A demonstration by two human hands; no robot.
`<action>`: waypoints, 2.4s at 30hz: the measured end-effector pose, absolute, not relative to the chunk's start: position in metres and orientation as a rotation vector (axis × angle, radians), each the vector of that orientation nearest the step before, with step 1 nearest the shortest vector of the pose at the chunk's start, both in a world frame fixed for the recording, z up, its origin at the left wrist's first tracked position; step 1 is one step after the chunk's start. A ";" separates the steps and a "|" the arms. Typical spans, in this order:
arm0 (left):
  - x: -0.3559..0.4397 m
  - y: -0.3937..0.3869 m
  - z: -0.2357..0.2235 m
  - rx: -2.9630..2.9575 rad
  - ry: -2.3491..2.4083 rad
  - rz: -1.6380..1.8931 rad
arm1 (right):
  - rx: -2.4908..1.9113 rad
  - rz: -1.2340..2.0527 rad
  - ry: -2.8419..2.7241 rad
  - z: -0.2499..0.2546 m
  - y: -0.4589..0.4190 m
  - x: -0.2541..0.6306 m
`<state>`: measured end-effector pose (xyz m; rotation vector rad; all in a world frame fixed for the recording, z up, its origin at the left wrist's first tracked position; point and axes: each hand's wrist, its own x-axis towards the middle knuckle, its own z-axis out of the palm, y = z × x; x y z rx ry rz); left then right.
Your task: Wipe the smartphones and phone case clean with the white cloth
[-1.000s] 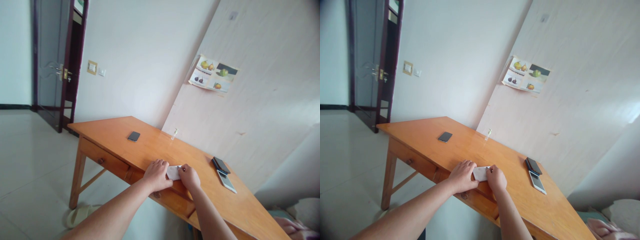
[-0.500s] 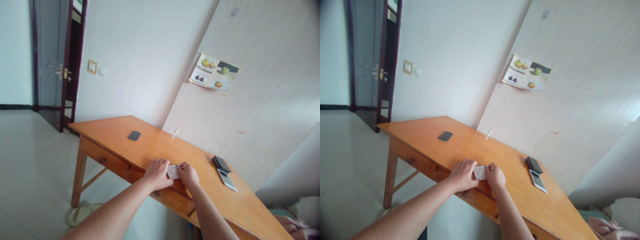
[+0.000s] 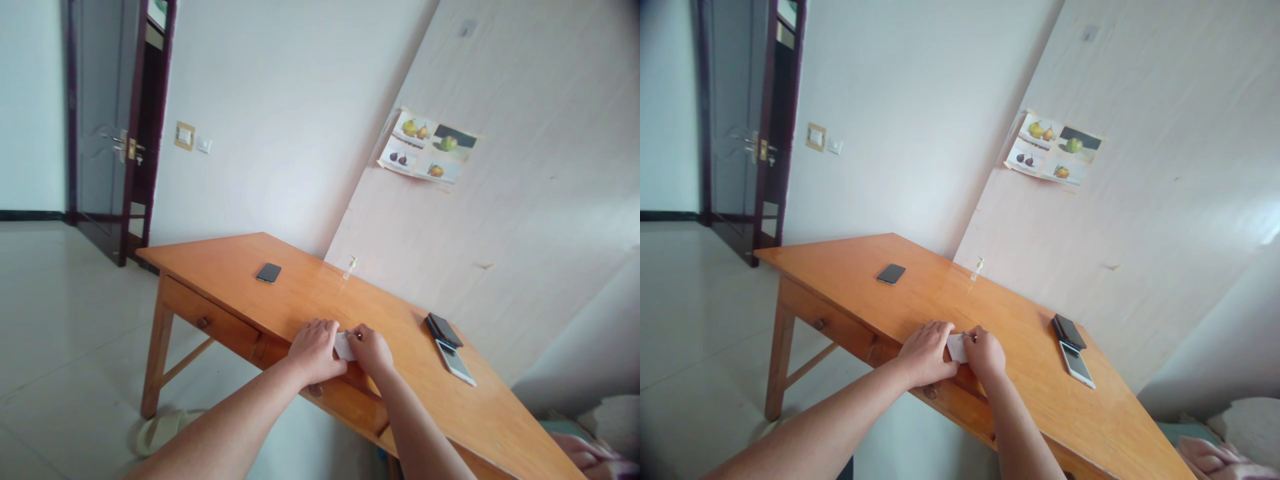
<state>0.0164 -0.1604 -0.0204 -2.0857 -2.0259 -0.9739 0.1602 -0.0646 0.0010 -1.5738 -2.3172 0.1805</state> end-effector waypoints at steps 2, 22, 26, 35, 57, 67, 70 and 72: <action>0.016 -0.160 -0.021 -2.086 -2.028 -0.971 | -1.490 0.223 -2.386 -0.001 -0.070 0.149; 0.014 -0.163 -0.014 -2.103 -2.027 -0.866 | -1.859 0.140 -2.077 -0.006 -0.052 0.216; 0.015 -0.164 -0.013 -2.097 -2.040 -0.851 | -1.872 0.121 -2.059 -0.012 -0.068 0.213; 0.013 -0.165 -0.013 -2.110 -1.989 -0.812 | -1.499 0.106 -2.247 -0.020 -0.097 0.191; 0.001 -0.158 -0.019 -2.159 -1.857 -0.799 | -1.709 0.295 -1.900 -0.010 -0.069 0.211; -0.002 -0.153 -0.023 -2.238 -1.615 -0.919 | -1.517 0.531 -1.669 -0.017 -0.062 0.217; 0.001 -0.151 -0.024 -2.222 -1.511 -0.876 | -1.457 0.561 -1.626 -0.016 -0.059 0.217; 0.003 -0.150 -0.024 -2.193 -1.462 -0.833 | -1.430 0.564 -1.606 -0.015 -0.059 0.216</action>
